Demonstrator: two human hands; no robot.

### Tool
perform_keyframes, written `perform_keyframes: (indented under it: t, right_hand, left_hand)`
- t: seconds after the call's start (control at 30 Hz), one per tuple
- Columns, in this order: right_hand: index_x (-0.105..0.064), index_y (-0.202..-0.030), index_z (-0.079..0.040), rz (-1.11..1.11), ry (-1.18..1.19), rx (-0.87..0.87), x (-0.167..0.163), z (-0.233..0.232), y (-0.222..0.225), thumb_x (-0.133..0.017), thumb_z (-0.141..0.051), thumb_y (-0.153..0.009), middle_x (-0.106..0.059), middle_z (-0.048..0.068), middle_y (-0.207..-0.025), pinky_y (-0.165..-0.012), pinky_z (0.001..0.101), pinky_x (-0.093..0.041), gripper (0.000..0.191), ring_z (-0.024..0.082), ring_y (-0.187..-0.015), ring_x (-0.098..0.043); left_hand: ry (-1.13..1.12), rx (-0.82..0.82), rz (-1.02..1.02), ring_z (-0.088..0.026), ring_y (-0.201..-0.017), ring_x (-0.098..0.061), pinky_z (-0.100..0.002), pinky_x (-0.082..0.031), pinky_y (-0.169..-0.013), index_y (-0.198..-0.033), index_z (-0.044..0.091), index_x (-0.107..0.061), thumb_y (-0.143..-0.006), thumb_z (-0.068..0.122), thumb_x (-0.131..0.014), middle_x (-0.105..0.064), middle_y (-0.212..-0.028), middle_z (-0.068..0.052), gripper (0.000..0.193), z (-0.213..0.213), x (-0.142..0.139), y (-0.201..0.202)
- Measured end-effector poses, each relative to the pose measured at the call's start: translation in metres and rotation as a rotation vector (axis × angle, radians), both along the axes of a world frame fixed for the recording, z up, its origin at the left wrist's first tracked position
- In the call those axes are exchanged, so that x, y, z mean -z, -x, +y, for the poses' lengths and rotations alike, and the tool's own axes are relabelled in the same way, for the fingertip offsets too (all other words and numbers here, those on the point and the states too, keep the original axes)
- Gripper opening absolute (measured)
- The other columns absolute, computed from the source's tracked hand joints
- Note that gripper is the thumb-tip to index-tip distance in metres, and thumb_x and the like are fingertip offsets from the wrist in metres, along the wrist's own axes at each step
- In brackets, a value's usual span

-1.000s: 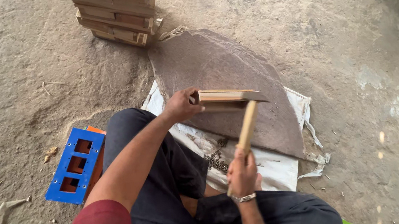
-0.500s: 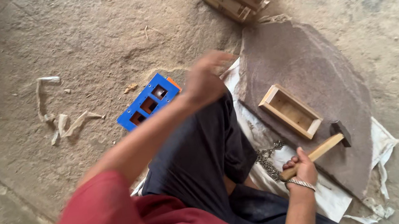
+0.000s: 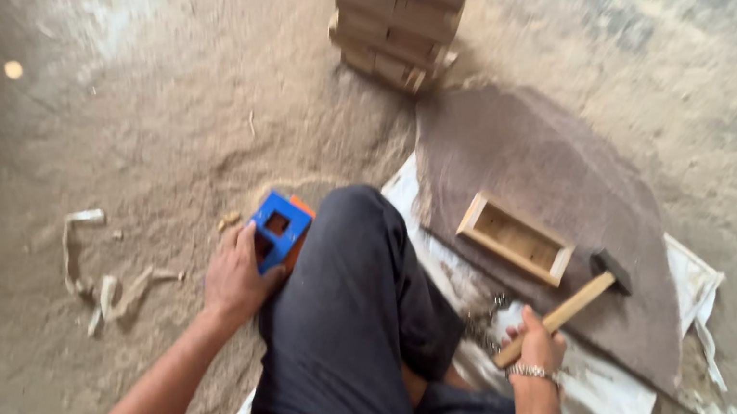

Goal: The person sits on the floor and uses a hammer to drive metal pins into the holes of colorful plastic molds. They repeatedly pick up molds, insert pins, and tap them into place, stacking the completed molds nearby.

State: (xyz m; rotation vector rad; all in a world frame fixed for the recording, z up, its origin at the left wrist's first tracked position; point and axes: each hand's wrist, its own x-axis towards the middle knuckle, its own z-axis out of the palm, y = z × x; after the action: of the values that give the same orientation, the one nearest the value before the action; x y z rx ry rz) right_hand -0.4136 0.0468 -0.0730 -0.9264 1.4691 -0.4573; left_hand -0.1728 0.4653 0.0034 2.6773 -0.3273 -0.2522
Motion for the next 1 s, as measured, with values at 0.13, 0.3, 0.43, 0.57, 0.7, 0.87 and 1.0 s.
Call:
perform_keyframes:
  t: [0.13, 0.3, 0.43, 0.57, 0.7, 0.87, 1.0]
  right_hand:
    - [-0.059, -0.101, -0.002, 0.006, -0.009, -0.008, 0.006, -0.003, -0.001, -0.077, -0.016, -0.089, -0.060, 0.007, -0.080, -0.049, 0.0354, -0.050, 0.026, 0.021, -0.061, -0.062]
    - [-0.045, -0.135, -0.010, 0.026, 0.054, 0.007, 0.022, -0.006, 0.008, -0.083, -0.020, -0.080, -0.067, 0.007, -0.100, -0.064, 0.0321, -0.053, 0.068, 0.017, -0.076, -0.064]
    - [-0.036, -0.147, -0.005, -0.015, 0.157, 0.086, 0.021, -0.001, 0.022, -0.084, -0.022, -0.078, -0.063, 0.013, -0.108, -0.075, 0.0375, -0.053, 0.086, 0.021, -0.088, -0.061]
    - [-0.034, -0.147, -0.002, 0.312, 0.321, 0.020, 0.005, 0.003, 0.023, -0.088, -0.024, -0.078, -0.049, 0.021, -0.125, -0.088, 0.0411, -0.052, 0.091, 0.028, -0.104, -0.055]
    - [-0.037, -0.146, -0.001, 0.422, 0.556, -0.013, -0.020, 0.009, 0.019, -0.086, -0.024, -0.076, -0.041, 0.024, -0.132, -0.098, 0.0441, -0.049, 0.089, 0.031, -0.111, -0.052]
    - [-0.037, -0.152, -0.001, 0.349, 0.921, -0.186, -0.040, 0.011, 0.020, -0.081, -0.017, -0.084, -0.045, 0.023, -0.137, -0.111, 0.0474, -0.044, 0.083, 0.036, -0.128, -0.051]
    - [-0.024, -0.160, 0.001, 0.109, 0.861, -0.271, -0.039, -0.009, 0.004, -0.076, -0.018, -0.088, -0.037, 0.028, -0.155, -0.123, 0.0465, -0.037, 0.091, 0.039, -0.145, -0.045]
  left_hand:
    - [0.092, -0.106, -0.067, -0.039, -0.127, -0.053, -0.048, -0.044, -0.104, -0.142, 0.002, -0.045, -0.071, 0.034, -0.089, -0.055, -0.135, -0.021, 0.089, -0.012, -0.024, -0.017]
    - [0.472, 0.168, -0.352, -0.037, -0.120, -0.059, -0.046, -0.048, -0.102, -0.140, 0.005, -0.049, -0.081, 0.021, -0.091, -0.058, -0.127, -0.020, 0.074, -0.083, -0.082, -0.054]
    - [0.631, 0.530, -0.017, -0.036, -0.128, -0.058, -0.044, -0.049, -0.104, -0.147, 0.007, -0.044, -0.076, 0.017, -0.091, -0.058, -0.137, -0.020, 0.086, -0.183, -0.111, -0.035]
    - [0.512, 0.923, 0.164, -0.040, -0.131, -0.054, -0.048, -0.047, -0.109, -0.152, 0.009, -0.034, -0.069, 0.017, -0.090, -0.056, -0.141, -0.021, 0.100, -0.292, -0.101, -0.002]
    - [0.191, 1.127, 0.084, -0.040, -0.141, -0.040, -0.052, -0.028, -0.118, -0.155, 0.011, -0.023, -0.068, 0.022, -0.089, -0.046, -0.149, -0.021, 0.110, -0.362, -0.061, 0.020]
    - [0.145, 1.148, 0.039, -0.040, -0.147, -0.026, -0.050, -0.015, -0.122, -0.159, 0.012, -0.020, -0.063, 0.024, -0.091, -0.034, -0.159, -0.021, 0.120, -0.377, -0.021, 0.017]
    - [0.297, 0.776, 0.075, -0.047, -0.146, -0.030, -0.049, -0.022, -0.122, -0.155, 0.003, -0.022, -0.073, 0.030, -0.091, -0.035, -0.154, -0.025, 0.110, -0.342, -0.001, 0.007]
